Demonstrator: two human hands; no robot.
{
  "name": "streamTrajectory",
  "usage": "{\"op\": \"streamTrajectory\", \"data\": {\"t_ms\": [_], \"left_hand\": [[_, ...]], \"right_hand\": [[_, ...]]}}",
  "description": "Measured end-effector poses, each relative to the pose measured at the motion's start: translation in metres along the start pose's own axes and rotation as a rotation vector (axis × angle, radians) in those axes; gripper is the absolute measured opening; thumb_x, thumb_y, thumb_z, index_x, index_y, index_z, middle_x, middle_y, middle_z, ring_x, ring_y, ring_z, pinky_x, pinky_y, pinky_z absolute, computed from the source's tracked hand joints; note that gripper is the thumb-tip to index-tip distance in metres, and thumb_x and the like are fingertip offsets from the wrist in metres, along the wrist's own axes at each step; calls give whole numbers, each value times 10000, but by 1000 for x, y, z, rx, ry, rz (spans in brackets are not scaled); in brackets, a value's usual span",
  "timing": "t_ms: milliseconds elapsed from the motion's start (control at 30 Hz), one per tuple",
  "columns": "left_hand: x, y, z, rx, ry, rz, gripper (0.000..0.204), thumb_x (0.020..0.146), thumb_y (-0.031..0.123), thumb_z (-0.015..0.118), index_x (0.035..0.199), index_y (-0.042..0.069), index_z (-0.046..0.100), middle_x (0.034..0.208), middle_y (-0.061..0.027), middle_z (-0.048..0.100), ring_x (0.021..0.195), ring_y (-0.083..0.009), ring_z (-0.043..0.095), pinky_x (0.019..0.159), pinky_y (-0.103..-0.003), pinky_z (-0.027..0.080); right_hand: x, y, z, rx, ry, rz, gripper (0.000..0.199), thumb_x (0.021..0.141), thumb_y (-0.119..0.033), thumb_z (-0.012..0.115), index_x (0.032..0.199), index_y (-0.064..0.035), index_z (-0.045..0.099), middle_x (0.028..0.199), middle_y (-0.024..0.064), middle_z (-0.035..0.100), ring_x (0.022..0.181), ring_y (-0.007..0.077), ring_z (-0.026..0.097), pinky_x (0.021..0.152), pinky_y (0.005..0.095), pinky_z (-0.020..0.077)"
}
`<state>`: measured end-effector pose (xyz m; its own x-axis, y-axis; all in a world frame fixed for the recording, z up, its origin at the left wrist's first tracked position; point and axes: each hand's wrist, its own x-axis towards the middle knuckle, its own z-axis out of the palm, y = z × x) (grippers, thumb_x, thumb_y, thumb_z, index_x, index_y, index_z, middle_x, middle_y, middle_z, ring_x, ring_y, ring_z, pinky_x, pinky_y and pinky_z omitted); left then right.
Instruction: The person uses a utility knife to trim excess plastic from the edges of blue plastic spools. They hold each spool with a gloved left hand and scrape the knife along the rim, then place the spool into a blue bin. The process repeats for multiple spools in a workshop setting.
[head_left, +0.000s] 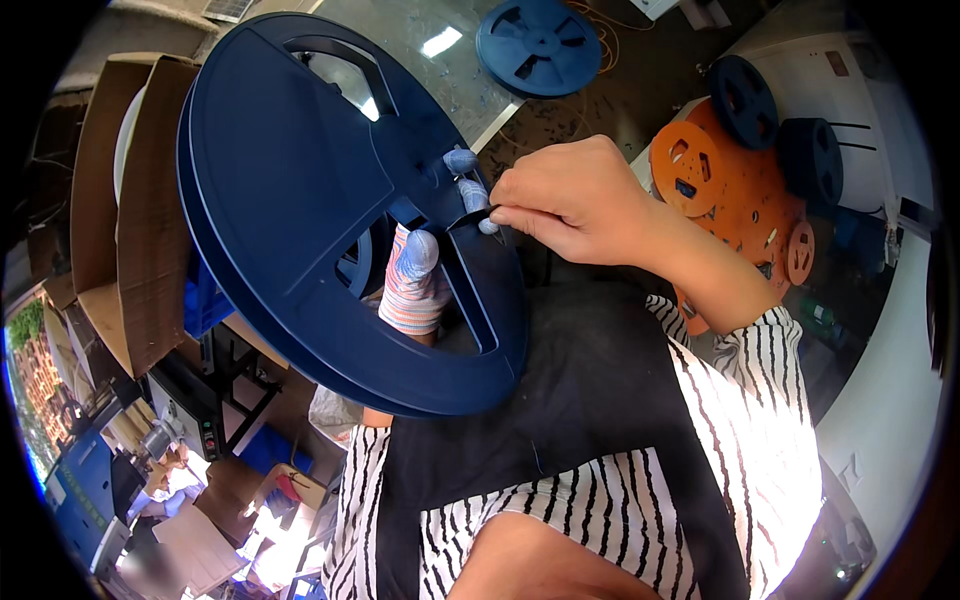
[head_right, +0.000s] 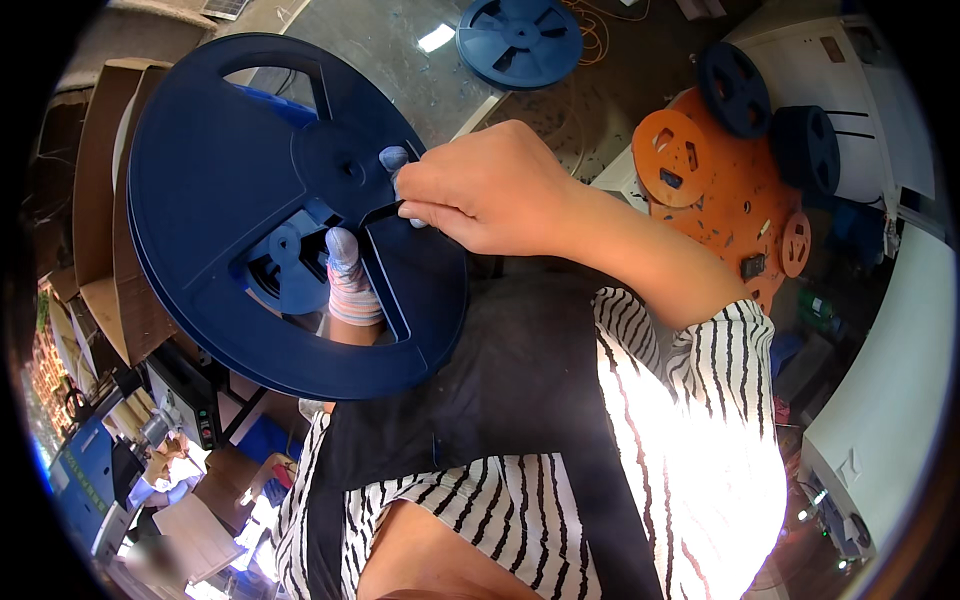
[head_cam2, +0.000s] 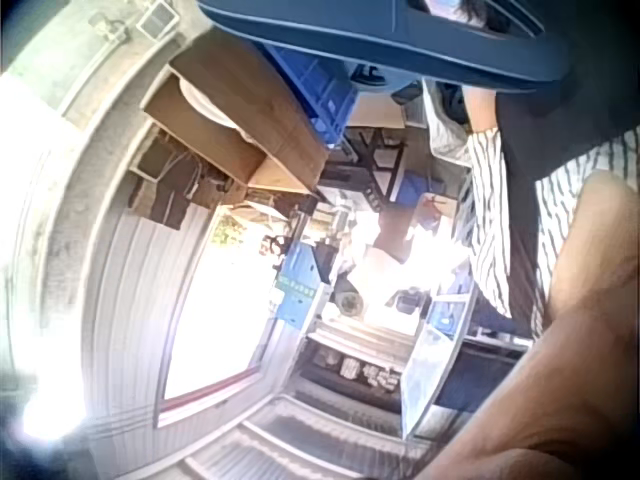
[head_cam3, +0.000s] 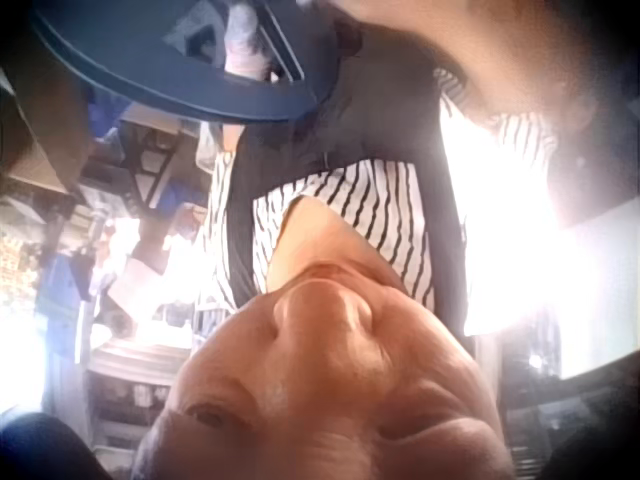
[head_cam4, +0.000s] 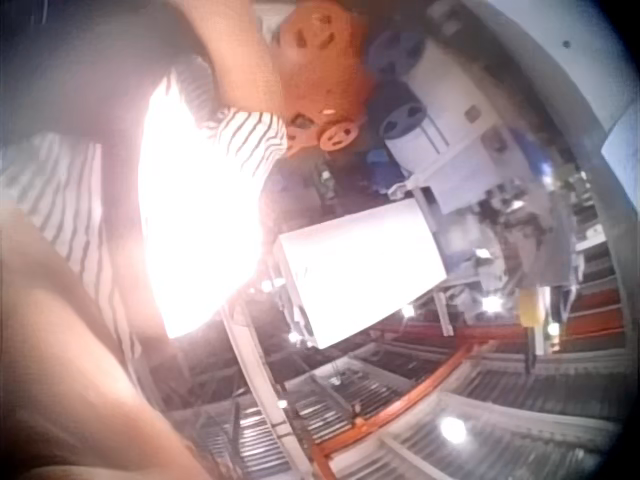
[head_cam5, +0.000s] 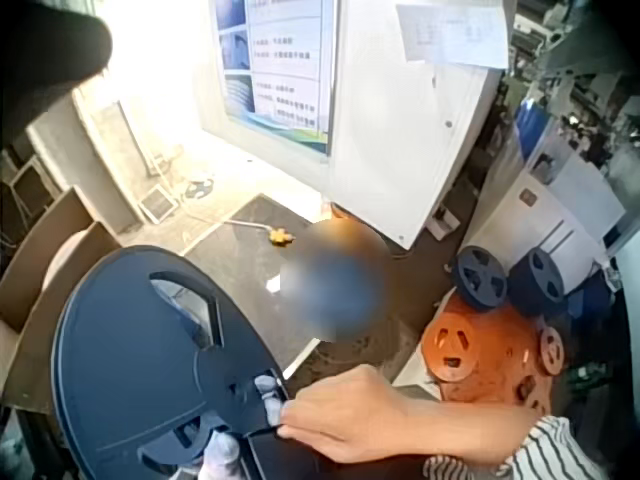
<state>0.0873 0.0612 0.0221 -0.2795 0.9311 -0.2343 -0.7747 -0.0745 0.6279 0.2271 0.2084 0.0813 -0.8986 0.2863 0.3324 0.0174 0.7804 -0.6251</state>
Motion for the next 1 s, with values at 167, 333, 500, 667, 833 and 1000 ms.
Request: {"op": "streamTrajectory", "data": {"t_ms": [167,333,500,667,833,1000], "left_hand": [[-3,4,4,34,21,-21,1059,657,619,881,1400,-12,465,1100,-78,640,1011,-201,654,898,-324,553],[-6,4,8,38,68,-25,1080,621,601,906,1394,-15,473,1074,-65,643,1000,-191,653,903,-320,546],[-3,4,2,34,2,-5,1060,615,553,924,1390,-14,476,1060,-70,641,979,-189,653,877,-314,551],[-4,4,2,34,24,21,1046,615,527,930,1387,-13,476,1057,-78,641,971,-191,654,855,-312,556],[-3,7,6,47,36,43,1033,615,501,936,1385,-12,477,1053,-85,640,963,-194,655,833,-311,562],[1,6,8,57,61,80,1021,616,475,943,1383,-11,477,1049,-92,639,954,-196,657,812,-309,568]], "right_hand": [[5,-5,-5,-52,-62,35,150,896,-250,673,810,-141,616,656,35,595,642,245,646,550,382,470],[4,-12,-10,-38,-111,62,173,894,-253,677,803,-124,606,634,63,586,631,280,636,552,401,466],[8,-19,-20,68,-230,187,169,896,-216,694,824,-78,628,634,94,568,591,289,589,551,383,434],[15,-21,-28,177,-301,294,205,895,-190,679,777,-45,597,569,114,521,548,292,554,540,376,408],[17,-18,-33,356,-391,396,240,917,-159,649,736,-23,570,538,52,563,482,145,565,498,302,404],[26,-23,-43,525,-599,584,245,910,-184,655,737,-22,595,546,23,570,487,102,503,502,283,383]]}}
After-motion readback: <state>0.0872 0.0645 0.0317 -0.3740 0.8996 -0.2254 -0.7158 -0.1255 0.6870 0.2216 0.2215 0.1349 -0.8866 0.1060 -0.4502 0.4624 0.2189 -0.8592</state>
